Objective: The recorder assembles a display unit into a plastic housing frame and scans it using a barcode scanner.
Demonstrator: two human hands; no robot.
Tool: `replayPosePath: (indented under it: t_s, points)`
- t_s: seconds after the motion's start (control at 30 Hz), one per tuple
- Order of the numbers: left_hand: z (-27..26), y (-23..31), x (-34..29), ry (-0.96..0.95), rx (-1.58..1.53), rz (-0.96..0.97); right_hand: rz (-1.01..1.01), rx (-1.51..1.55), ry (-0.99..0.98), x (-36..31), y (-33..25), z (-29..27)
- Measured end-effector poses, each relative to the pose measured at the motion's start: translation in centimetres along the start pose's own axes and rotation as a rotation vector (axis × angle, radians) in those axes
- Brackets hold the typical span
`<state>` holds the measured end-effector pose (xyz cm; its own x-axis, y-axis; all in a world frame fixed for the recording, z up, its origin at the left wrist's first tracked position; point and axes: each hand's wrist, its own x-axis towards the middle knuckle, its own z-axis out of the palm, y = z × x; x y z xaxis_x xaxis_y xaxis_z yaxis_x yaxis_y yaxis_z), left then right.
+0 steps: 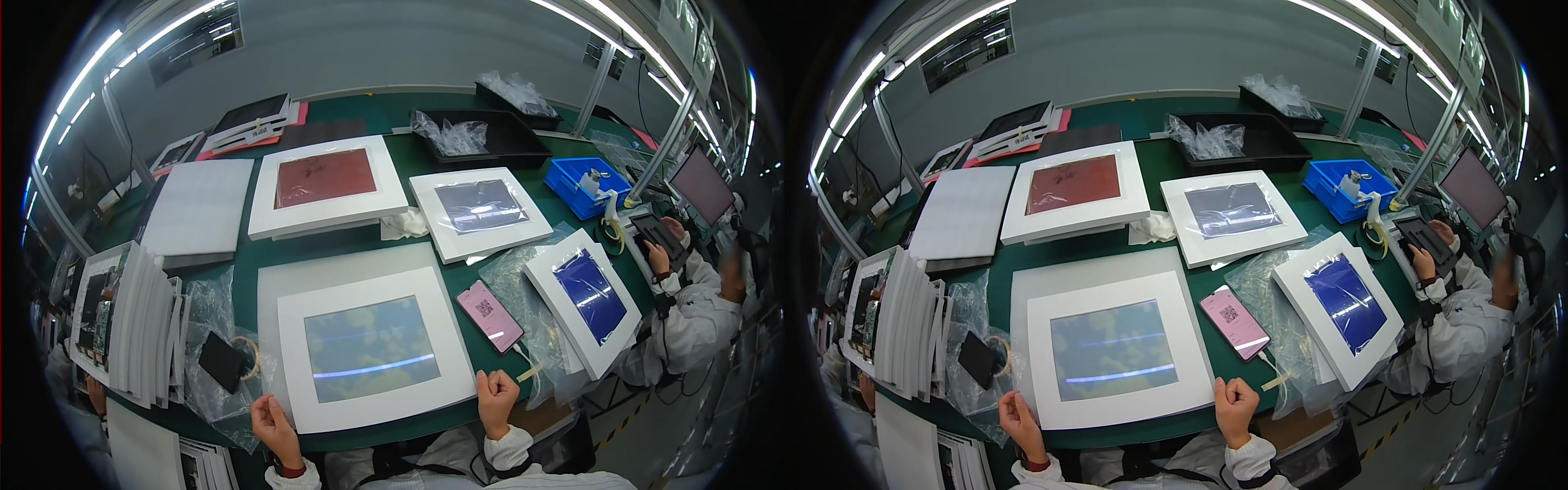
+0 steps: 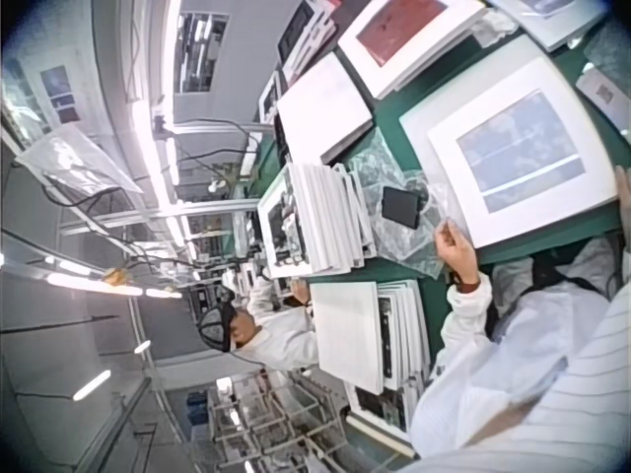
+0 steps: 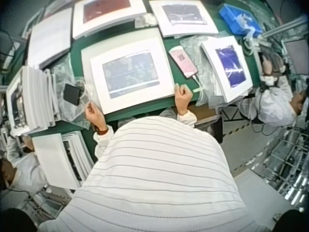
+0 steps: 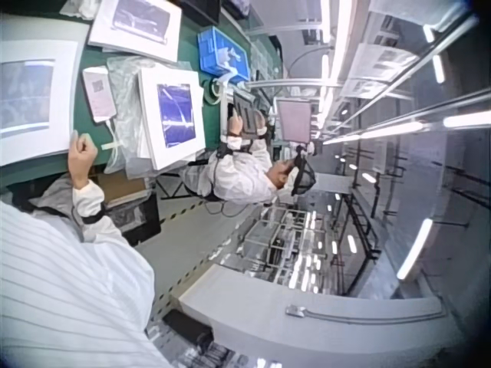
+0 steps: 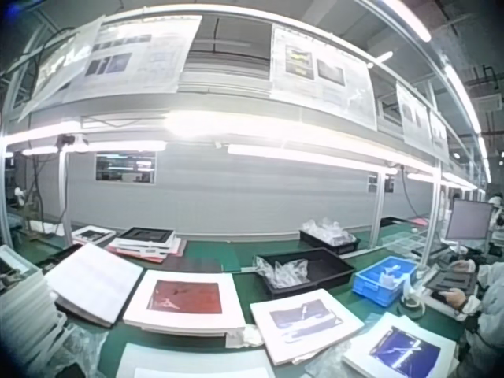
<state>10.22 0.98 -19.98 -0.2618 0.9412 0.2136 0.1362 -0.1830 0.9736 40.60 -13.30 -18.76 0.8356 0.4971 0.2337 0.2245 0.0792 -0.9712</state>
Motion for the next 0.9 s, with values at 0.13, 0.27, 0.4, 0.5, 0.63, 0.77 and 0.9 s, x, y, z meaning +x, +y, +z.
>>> replayPosePath:
  t_s: [0.13,0.27,0.4,0.5,0.63,0.77,0.9]
  points:
    - [0.0,0.0,0.0,-0.011,0.001,-0.02,-0.006,-0.013,0.002,0.0,0.1,0.0]
    - [0.1,0.4,-0.1,-0.021,0.007,-0.004,-0.011,-0.022,0.006,0.1,-0.1,0.0]
    - [0.0,0.0,0.1,-0.019,-0.002,0.005,-0.019,-0.029,-0.014,0.1,0.5,-0.2]
    - [-0.2,-0.1,0.1,-0.036,0.008,-0.017,0.049,-0.025,-0.065,0.5,-1.3,-0.7]
    - [-0.2,-0.7,0.1,-0.016,0.021,0.043,0.006,-0.377,-0.183,4.1,-3.6,-2.3]
    - [-0.1,0.1,0.0,-0.031,0.021,0.047,-0.276,-0.801,-0.317,7.9,-1.8,-3.1]
    - [-0.4,0.2,0.0,-0.067,0.031,-0.043,-0.272,-0.889,-0.325,9.2,0.2,-3.1]
